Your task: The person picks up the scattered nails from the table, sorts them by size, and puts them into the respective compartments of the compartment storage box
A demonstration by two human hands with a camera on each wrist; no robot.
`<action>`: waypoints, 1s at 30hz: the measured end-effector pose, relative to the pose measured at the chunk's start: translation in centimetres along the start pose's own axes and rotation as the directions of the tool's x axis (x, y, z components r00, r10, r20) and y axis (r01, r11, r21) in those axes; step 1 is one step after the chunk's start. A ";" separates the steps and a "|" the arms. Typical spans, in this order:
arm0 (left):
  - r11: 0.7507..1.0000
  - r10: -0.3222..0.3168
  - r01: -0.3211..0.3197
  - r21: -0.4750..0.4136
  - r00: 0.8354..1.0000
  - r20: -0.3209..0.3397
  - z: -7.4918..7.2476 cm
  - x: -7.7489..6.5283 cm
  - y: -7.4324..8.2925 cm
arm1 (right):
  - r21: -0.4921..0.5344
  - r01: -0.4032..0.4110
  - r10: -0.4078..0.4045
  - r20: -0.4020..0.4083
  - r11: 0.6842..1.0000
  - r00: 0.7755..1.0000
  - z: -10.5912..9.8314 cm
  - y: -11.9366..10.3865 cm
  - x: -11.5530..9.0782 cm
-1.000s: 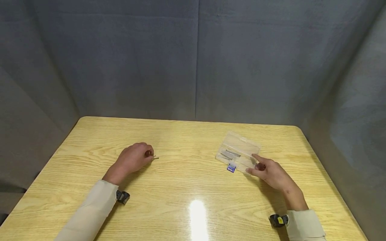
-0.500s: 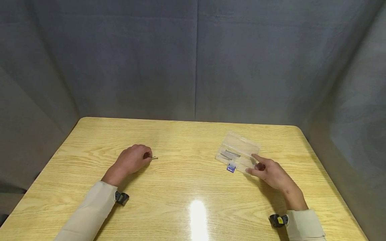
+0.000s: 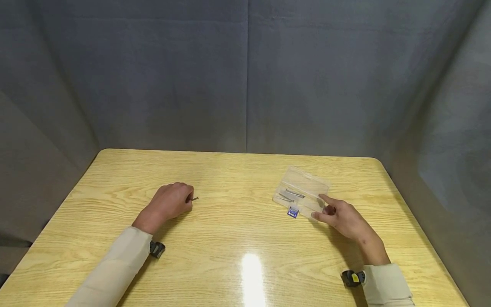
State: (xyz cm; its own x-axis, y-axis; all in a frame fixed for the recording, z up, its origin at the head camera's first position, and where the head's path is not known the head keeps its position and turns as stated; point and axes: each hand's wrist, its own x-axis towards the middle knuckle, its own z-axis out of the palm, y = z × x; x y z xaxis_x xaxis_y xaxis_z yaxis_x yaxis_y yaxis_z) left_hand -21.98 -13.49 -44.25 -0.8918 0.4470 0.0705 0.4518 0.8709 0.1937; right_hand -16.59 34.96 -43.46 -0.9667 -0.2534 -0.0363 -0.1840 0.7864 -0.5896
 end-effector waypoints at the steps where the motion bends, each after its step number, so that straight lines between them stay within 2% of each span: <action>1: 1.000 0.003 -0.003 0.009 1.000 0.001 0.0 0.1 0.0 | 0.001 0.000 0.000 -0.001 1.000 1.000 0.0 0.0 0.0; 6: 1.000 0.005 -0.005 0.018 1.000 0.004 0.0 0.1 -0.1 | 0.009 0.000 0.000 -0.004 1.000 1.000 0.0 0.0 0.1; 19: 0.998 0.023 -0.023 -0.064 1.000 -0.004 0.1 0.3 0.1 | 0.035 -0.004 0.004 0.005 0.999 1.000 0.0 0.1 0.0; 25: 0.997 0.032 -0.034 -0.070 0.999 -0.028 0.0 0.5 0.4 | 0.034 -0.009 0.009 0.004 0.999 1.000 0.0 0.1 0.0; 30: 0.992 0.049 -0.055 -0.110 0.997 -0.058 -0.1 0.7 1.0 | 0.031 -0.011 0.010 0.003 0.999 1.000 0.0 0.0 -0.1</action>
State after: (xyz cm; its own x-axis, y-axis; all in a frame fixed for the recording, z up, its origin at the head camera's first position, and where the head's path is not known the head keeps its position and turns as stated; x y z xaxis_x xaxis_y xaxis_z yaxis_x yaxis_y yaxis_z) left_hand -22.13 -12.33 -43.89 -0.8684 0.4767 0.1365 0.4950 0.8170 0.2959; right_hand -16.54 34.99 -43.48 -0.9679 -0.2471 -0.0451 -0.1683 0.7711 -0.6140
